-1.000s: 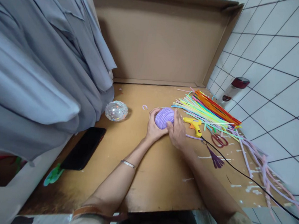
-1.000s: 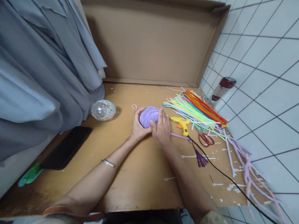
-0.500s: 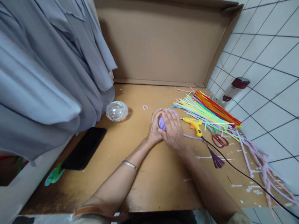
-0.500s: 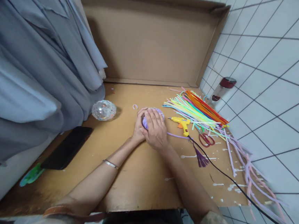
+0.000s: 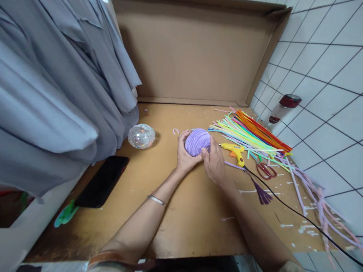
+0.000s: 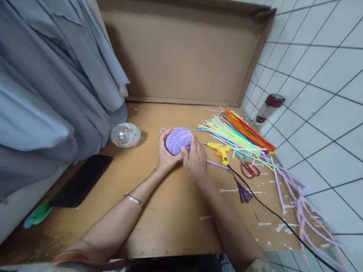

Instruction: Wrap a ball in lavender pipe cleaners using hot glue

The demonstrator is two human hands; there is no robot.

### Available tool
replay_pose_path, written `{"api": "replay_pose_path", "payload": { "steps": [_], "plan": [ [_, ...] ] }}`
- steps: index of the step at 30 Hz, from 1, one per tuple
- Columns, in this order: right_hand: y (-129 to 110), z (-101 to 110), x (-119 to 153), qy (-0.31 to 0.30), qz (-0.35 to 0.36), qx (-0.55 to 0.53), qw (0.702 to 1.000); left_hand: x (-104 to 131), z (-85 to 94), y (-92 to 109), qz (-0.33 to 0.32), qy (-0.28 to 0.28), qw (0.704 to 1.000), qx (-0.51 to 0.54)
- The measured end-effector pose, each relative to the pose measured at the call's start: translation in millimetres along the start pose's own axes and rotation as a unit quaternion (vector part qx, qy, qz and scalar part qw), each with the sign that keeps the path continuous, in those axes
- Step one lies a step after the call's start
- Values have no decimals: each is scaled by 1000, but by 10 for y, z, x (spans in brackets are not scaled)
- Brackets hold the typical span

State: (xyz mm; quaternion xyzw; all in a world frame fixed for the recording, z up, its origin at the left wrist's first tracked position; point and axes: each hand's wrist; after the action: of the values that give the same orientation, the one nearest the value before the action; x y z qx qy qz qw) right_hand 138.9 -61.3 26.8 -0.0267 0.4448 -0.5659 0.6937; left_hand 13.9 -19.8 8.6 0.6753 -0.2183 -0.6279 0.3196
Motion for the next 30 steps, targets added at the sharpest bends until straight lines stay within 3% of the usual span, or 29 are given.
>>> {"api": "replay_pose_path", "payload": {
  "steps": [7,15,19,21,23,27,30],
  "plan": [
    [-75,74,-12,9,104,68,992,46,-44,-18,-12,-24,1000,17],
    [-257,25,163,-57,277,95,954,-27,1,-68,163,80,980,82],
    [-278,-27,272,-29,355,102,929,-78,37,-139,207,120,964,117],
    [-238,-64,287,-3,327,112,938,-94,41,-183,216,141,956,141],
    [-161,-108,267,31,253,122,959,-105,36,-222,231,144,945,182],
    [57,-185,162,122,59,71,988,-109,10,-241,297,101,905,287],
    [184,-221,99,141,-11,-13,990,-83,-31,-203,320,71,890,317]
  ]
}}
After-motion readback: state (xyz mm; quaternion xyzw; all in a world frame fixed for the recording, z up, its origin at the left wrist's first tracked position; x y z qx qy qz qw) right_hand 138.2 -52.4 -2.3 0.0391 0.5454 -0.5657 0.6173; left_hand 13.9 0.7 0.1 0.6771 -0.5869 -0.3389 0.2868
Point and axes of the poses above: each hand's wrist, its own x-axis away from the middle knuckle, its own z-axis out of the back of the hand, y = z × x
